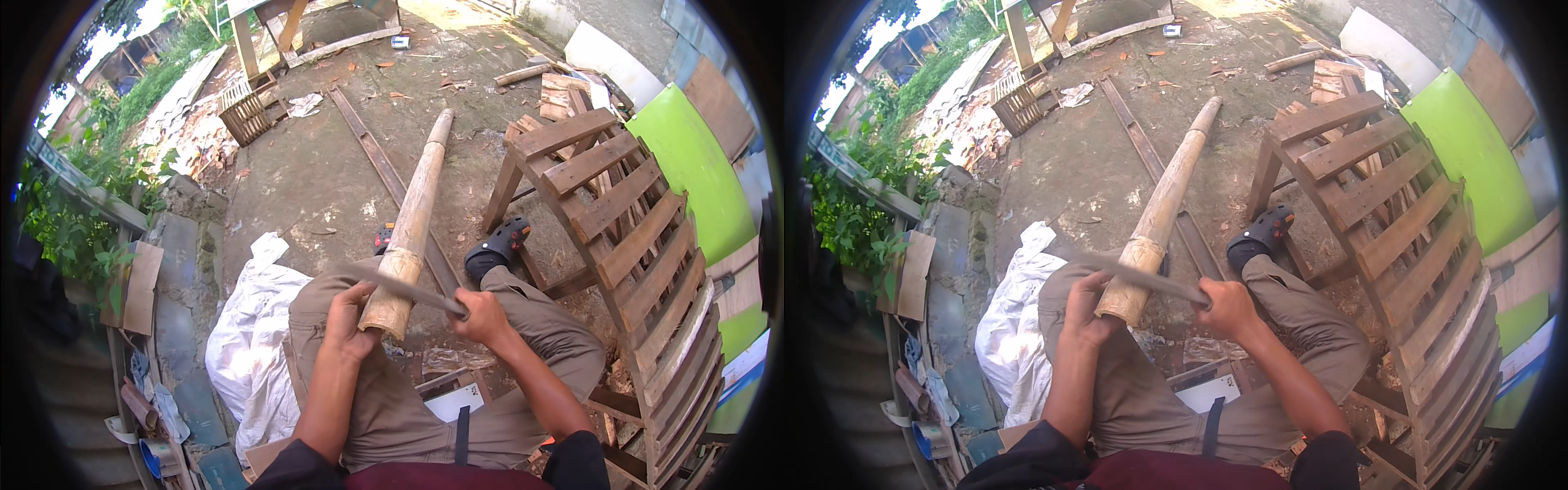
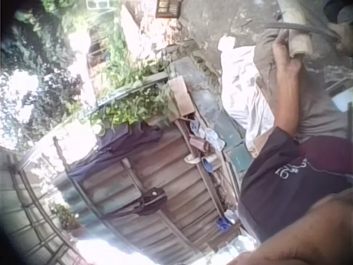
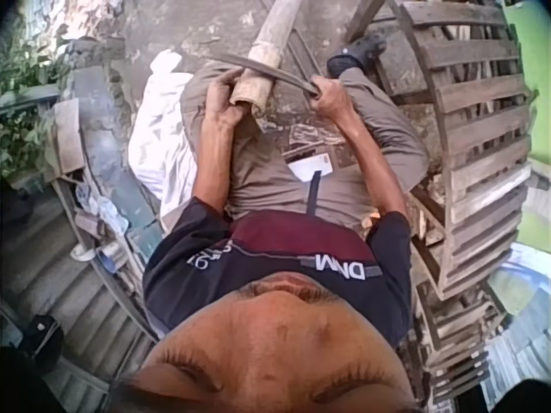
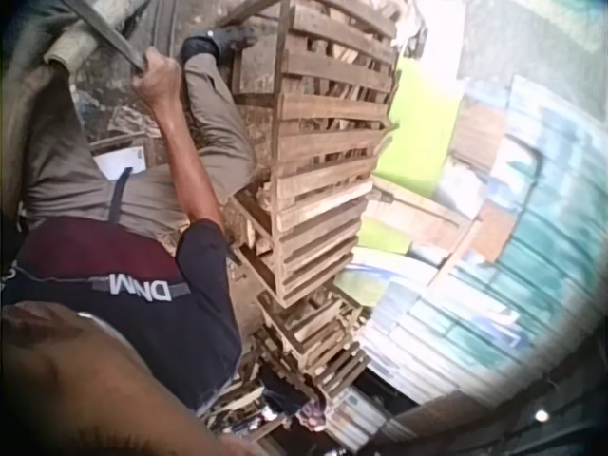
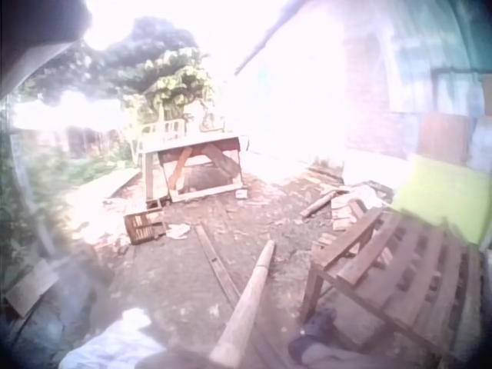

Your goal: The person sharpens a long bamboo pole using a metal file and then uses a hammer to drive a nail into the pole. The person holds the bamboo with one hand and files it with the other, then switches to hammering.

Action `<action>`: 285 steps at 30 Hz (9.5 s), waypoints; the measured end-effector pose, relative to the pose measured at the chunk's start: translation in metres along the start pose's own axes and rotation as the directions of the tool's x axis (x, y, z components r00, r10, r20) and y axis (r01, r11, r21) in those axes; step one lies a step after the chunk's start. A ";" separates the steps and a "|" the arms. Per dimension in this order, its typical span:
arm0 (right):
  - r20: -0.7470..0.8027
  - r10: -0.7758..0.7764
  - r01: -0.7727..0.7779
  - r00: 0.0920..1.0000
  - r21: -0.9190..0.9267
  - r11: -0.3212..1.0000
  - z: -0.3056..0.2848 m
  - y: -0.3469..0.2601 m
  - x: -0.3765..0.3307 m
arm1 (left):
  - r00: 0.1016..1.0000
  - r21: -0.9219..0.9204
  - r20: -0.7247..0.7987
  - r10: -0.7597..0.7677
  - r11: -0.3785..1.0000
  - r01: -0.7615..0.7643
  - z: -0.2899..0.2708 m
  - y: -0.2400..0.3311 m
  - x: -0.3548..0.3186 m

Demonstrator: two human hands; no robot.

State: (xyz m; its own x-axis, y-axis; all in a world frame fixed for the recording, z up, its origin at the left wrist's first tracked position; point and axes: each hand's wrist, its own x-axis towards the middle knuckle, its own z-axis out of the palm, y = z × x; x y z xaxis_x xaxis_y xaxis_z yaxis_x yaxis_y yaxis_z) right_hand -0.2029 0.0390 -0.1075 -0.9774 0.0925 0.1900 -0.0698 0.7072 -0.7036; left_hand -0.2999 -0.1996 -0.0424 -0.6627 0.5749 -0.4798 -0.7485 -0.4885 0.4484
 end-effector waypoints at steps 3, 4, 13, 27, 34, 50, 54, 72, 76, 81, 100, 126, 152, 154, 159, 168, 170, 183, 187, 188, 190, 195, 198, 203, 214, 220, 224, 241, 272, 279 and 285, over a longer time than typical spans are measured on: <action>-0.003 0.350 -0.350 0.937 0.022 0.937 0.000 0.008 0.021 | 1.000 0.010 -0.005 0.016 1.000 -0.016 0.013 0.001 -0.002; 0.013 0.218 -0.218 0.976 0.033 0.975 -0.006 0.003 0.015 | 1.000 -0.009 -0.013 0.017 1.000 -0.018 0.004 -0.006 0.000; 0.048 0.217 -0.218 0.975 0.036 0.975 -0.011 -0.020 0.007 | 1.000 -0.046 0.023 0.019 0.999 -0.018 0.003 0.000 -0.002; 0.009 0.149 -0.149 0.989 0.004 0.989 -0.002 -0.006 0.023 | 0.997 0.254 0.059 0.058 0.965 -0.072 0.022 -0.001 -0.010; -0.007 0.036 -0.035 0.999 0.074 0.997 0.002 -0.021 0.021 | 0.996 0.042 -0.074 0.047 0.998 -0.044 0.015 -0.003 -0.010; -0.076 0.389 -0.345 0.918 0.332 0.878 -0.003 0.019 0.028 | 1.000 -0.131 0.009 -0.002 0.991 0.003 0.021 0.011 -0.015; 0.066 0.420 -0.373 0.905 0.598 0.710 -0.003 0.010 0.023 | 0.992 -0.184 -0.027 0.127 0.974 -0.130 0.027 0.013 -0.027; 0.350 0.300 -0.445 0.887 0.821 0.357 0.050 -0.074 0.049 | 0.730 0.137 -0.161 0.664 0.748 -0.650 0.020 0.036 -0.050; 0.418 0.265 -0.492 0.869 0.783 0.380 0.043 -0.077 0.047 | 0.722 0.128 -0.164 0.672 0.740 -0.660 0.018 0.041 -0.046; 0.428 0.275 -0.505 0.861 0.785 0.359 0.036 -0.081 0.050 | 0.728 0.165 -0.159 0.666 0.745 -0.646 0.018 0.036 -0.047; 0.463 0.165 -0.482 0.871 0.738 0.473 0.027 -0.083 0.067 | 0.723 0.224 -0.160 0.672 0.738 -0.637 0.017 0.038 -0.045; 0.550 0.062 -0.500 0.833 0.701 0.508 0.024 -0.097 0.054 | 0.759 0.220 -0.092 0.644 0.757 -0.616 0.007 0.040 -0.043; 0.498 0.336 -0.576 0.800 0.794 0.194 0.047 -0.078 0.078 | 0.737 0.334 -0.087 0.670 0.716 -0.612 0.009 0.031 -0.040; 0.515 0.233 -0.564 0.825 0.776 0.281 0.048 -0.081 0.075 | 0.734 0.340 -0.072 0.675 0.708 -0.619 0.010 0.033 -0.040; 0.475 0.225 -0.525 0.851 0.791 0.314 0.049 -0.078 0.080 | 0.751 0.358 -0.065 0.658 0.717 -0.598 0.006 0.033 -0.040; 0.480 0.331 -0.564 0.812 0.790 0.240 0.050 -0.071 0.094 | 0.740 0.388 -0.058 0.670 0.698 -0.602 0.008 0.028 -0.042; 0.502 0.290 -0.575 0.815 0.764 0.294 0.049 -0.072 0.093 | 0.721 0.381 -0.075 0.689 0.688 -0.618 0.009 0.022 -0.039; -0.087 -0.082 0.100 0.993 0.239 0.966 0.041 -0.103 0.057 | 0.720 0.376 -0.102 0.687 0.696 -0.611 0.016 0.026 -0.040; -0.198 -0.243 0.228 0.950 -0.097 0.969 0.042 -0.089 0.058 | 0.691 0.427 -0.134 0.711 0.670 -0.607 0.024 0.018 -0.039; -0.180 -0.252 0.227 0.951 -0.150 0.962 0.041 -0.084 0.060 | 0.685 0.448 -0.132 0.717 0.659 -0.604 0.022 0.016 -0.038; -0.144 -0.169 0.148 0.975 -0.145 0.978 0.040 -0.079 0.060 | 0.673 0.489 -0.128 0.728 0.637 -0.596 0.015 0.014 -0.034; -0.084 -0.215 0.201 0.973 -0.143 0.969 0.035 -0.086 0.055 | 0.678 0.605 -0.123 0.724 0.597 -0.527 0.025 0.014 -0.041; -0.086 -0.122 0.112 0.989 -0.119 0.987 0.033 -0.061 0.069 | 0.660 0.611 -0.100 0.744 0.570 -0.550 0.017 0.011 -0.036; -0.076 -0.186 0.181 0.980 -0.074 0.981 0.028 -0.070 0.062 | 0.663 0.613 -0.094 0.742 0.568 -0.549 0.020 0.012 -0.038; -0.119 -0.043 0.038 0.992 -0.042 0.998 0.043 -0.043 0.069 | 0.660 0.645 -0.095 0.745 0.551 -0.529 0.021 0.012 -0.039; -0.182 -0.179 0.175 0.967 -0.039 0.984 0.052 -0.051 0.054 | 0.658 0.636 -0.105 0.745 0.559 -0.532 0.020 0.011 -0.037; -0.179 -0.025 0.027 0.984 0.007 1.000 0.055 -0.048 0.058 | 0.657 0.547 -0.130 0.743 0.606 -0.578 0.021 0.012 -0.035; -0.144 -0.092 0.092 0.985 -0.007 0.996 0.051 -0.056 0.052 | 0.684 0.458 -0.151 0.714 0.663 -0.591 0.027 0.015 -0.038; -0.092 -0.131 0.119 0.987 -0.130 0.984 0.025 -0.031 0.057 | 0.703 0.771 -0.010 0.711 0.453 -0.448 0.029 -0.001 -0.031; -0.010 -0.116 0.110 0.993 -0.248 0.962 0.016 -0.039 0.061 | 0.697 0.763 -0.014 0.717 0.458 -0.456 0.026 -0.003 -0.029; -0.012 -0.275 0.264 0.961 -0.251 0.931 0.015 -0.049 0.061 | 0.734 0.758 -0.016 0.679 0.487 -0.434 0.028 -0.001 -0.031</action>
State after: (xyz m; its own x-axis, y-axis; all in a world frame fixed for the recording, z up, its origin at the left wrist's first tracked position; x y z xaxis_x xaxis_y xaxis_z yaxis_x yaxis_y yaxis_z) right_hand -0.2619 -0.0003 -0.0718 -0.9180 -0.0974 0.3844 -0.2725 0.8591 -0.4331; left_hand -0.2779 -0.1983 -0.0074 -0.9951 0.0792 -0.0596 -0.0590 0.0095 0.9982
